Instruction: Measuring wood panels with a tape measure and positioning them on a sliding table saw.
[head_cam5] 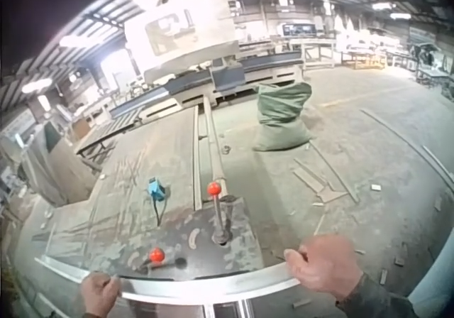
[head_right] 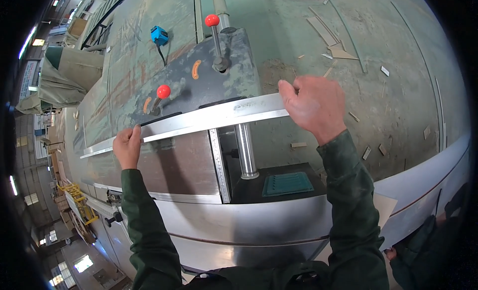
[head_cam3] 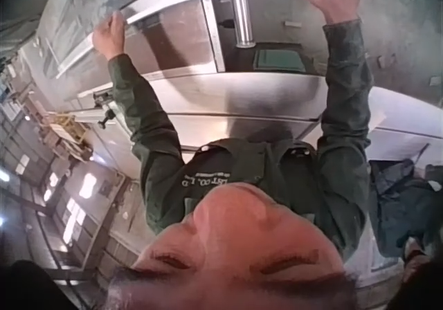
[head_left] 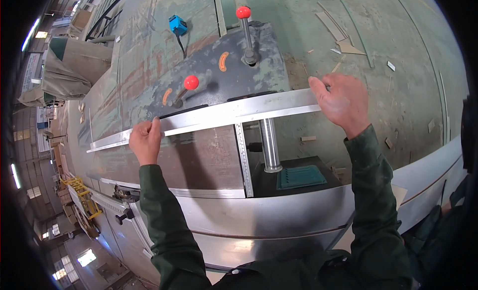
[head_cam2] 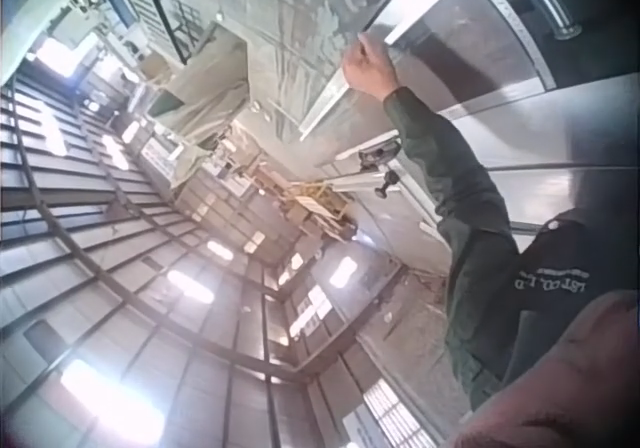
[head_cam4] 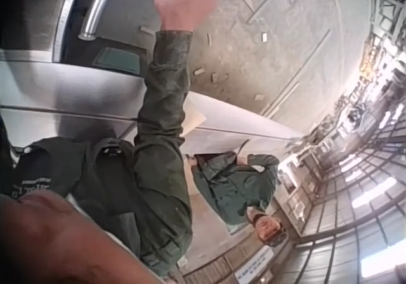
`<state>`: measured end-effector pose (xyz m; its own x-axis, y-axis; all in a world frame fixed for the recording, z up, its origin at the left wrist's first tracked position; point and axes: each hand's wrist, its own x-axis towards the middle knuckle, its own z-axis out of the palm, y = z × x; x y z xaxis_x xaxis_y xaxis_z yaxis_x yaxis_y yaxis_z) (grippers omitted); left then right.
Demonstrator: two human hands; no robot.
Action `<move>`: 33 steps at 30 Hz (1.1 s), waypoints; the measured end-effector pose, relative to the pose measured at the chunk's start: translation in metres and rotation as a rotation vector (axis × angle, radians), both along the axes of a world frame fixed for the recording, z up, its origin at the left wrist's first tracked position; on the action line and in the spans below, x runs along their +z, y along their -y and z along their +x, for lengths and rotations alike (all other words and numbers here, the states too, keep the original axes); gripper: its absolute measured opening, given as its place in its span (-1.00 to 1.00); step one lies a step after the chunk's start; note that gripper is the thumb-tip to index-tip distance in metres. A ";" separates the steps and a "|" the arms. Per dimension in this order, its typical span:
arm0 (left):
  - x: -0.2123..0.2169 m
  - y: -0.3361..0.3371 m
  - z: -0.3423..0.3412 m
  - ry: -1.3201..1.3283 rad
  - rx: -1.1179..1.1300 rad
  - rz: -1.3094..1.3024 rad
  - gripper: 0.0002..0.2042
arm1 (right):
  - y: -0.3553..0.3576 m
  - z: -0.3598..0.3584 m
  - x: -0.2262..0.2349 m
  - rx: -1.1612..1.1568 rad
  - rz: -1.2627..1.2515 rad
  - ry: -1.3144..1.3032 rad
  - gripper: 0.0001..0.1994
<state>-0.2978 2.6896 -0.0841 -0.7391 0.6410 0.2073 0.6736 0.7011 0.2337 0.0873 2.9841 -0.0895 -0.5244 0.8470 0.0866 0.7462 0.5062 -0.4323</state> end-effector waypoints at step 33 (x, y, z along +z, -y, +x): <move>-0.009 -0.030 0.094 -0.734 -0.229 0.638 -0.58 | 0.015 -0.050 0.011 0.125 -0.021 0.040 -0.54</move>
